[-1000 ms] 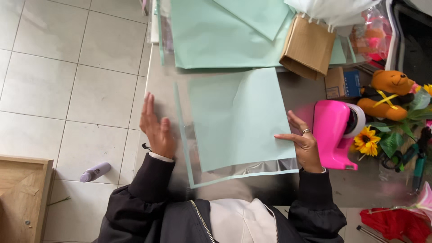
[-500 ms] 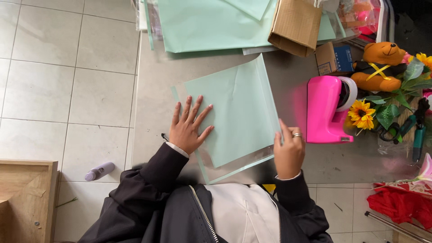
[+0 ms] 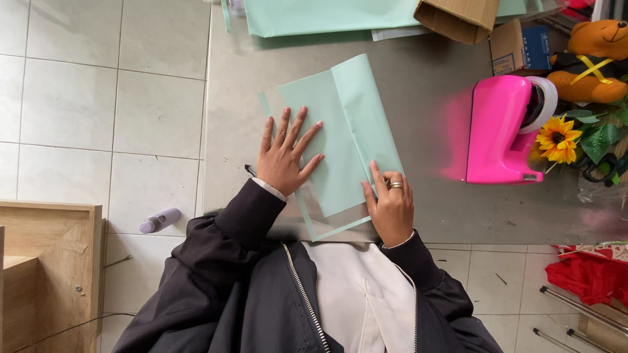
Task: The person wraps a bouquet of red and yellow flowers with light green translucent sheets, using a tape dispenser and shears to cut and secure the packaging around a brown cardboard base.
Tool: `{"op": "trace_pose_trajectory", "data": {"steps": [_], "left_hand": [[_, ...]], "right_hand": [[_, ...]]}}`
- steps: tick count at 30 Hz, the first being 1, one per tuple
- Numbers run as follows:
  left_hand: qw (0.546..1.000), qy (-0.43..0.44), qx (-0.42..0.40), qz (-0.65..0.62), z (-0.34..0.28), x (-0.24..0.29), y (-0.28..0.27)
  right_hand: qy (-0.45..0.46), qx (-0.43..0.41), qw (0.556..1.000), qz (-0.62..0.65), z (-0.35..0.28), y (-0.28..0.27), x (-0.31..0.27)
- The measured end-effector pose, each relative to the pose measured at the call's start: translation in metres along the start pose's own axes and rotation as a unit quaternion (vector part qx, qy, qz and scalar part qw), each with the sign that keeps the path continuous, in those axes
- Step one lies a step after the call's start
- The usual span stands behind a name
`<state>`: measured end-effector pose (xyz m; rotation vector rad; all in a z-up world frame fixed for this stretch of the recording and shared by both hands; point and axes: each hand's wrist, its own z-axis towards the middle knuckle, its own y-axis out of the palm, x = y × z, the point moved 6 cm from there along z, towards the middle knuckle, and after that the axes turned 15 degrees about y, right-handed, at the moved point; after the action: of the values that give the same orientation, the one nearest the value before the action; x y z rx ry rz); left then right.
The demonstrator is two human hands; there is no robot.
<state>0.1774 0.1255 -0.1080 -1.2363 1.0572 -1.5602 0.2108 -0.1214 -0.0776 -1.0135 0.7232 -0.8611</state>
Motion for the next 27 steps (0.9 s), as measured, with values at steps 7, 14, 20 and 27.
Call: {"op": "trace_pose_trajectory", "data": {"steps": [7, 14, 20, 27], "left_hand": [[0.972, 0.097, 0.208, 0.057, 0.011, 0.034, -0.049], [0.984, 0.067, 0.167, -0.021, 0.081, 0.103, -0.014], [1.000, 0.006, -0.008, 0.024, 0.105, 0.099, 0.039], [0.999, 0.005, 0.001, 0.038, 0.104, 0.099, 0.043]], "right_hand": [[0.006, -0.017, 0.999, 0.033, 0.000, -0.002, 0.000], [0.025, -0.049, 0.997, 0.052, 0.000, -0.003, 0.000], [0.036, -0.049, 0.997, 0.044, -0.002, -0.007, -0.004], [0.059, -0.009, 0.998, -0.024, -0.013, -0.021, -0.004]]}}
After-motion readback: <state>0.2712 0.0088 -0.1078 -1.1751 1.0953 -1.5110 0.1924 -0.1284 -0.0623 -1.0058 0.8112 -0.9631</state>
